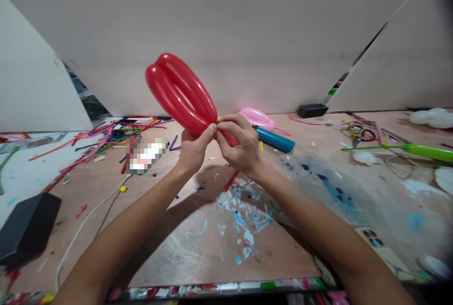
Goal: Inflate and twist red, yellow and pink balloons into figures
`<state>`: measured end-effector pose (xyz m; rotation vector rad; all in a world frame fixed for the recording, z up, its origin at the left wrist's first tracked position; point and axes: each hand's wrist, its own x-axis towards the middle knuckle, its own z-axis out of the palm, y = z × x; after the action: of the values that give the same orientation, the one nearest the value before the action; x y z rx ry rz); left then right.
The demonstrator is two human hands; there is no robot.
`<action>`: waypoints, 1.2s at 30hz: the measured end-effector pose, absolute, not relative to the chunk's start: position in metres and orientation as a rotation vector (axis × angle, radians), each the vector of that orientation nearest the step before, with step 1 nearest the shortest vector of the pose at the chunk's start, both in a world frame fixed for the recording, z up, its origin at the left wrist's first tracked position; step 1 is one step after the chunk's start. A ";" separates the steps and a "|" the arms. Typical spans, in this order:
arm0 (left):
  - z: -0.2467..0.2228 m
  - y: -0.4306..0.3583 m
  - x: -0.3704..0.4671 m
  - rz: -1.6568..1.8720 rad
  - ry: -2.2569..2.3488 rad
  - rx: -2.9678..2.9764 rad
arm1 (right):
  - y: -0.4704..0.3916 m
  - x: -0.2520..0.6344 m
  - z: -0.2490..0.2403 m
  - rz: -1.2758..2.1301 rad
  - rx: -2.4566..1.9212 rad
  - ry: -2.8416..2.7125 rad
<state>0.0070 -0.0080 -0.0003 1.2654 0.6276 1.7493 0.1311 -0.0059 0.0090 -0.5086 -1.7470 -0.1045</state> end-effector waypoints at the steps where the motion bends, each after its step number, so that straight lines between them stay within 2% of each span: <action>1: -0.001 -0.008 0.007 1.768 0.642 1.263 | -0.007 0.130 0.010 -0.052 -0.527 -1.736; 5: -0.003 -0.004 0.004 1.838 0.648 1.297 | -0.009 0.129 0.016 0.215 -0.621 -1.672; 12: -0.001 -0.001 -0.002 1.710 0.551 1.362 | 0.001 0.135 0.023 0.899 -0.632 -1.562; 23: 0.018 -0.013 -0.012 1.336 0.591 1.249 | 0.014 0.148 0.020 1.473 -0.519 -1.574; 27: 0.020 -0.014 -0.015 1.283 0.580 1.239 | 0.009 0.145 0.022 1.486 -0.510 -1.584; 33: 0.019 -0.013 -0.015 1.222 0.573 1.203 | 0.005 0.142 0.022 1.240 -0.578 -1.679; 36: 0.018 -0.013 -0.013 1.188 0.530 1.206 | 0.003 0.141 0.023 1.284 -0.555 -1.641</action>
<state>-0.0135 -0.0135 0.0183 1.2058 0.5302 1.1877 0.1405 0.0032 0.0225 -0.5546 -1.6414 1.2838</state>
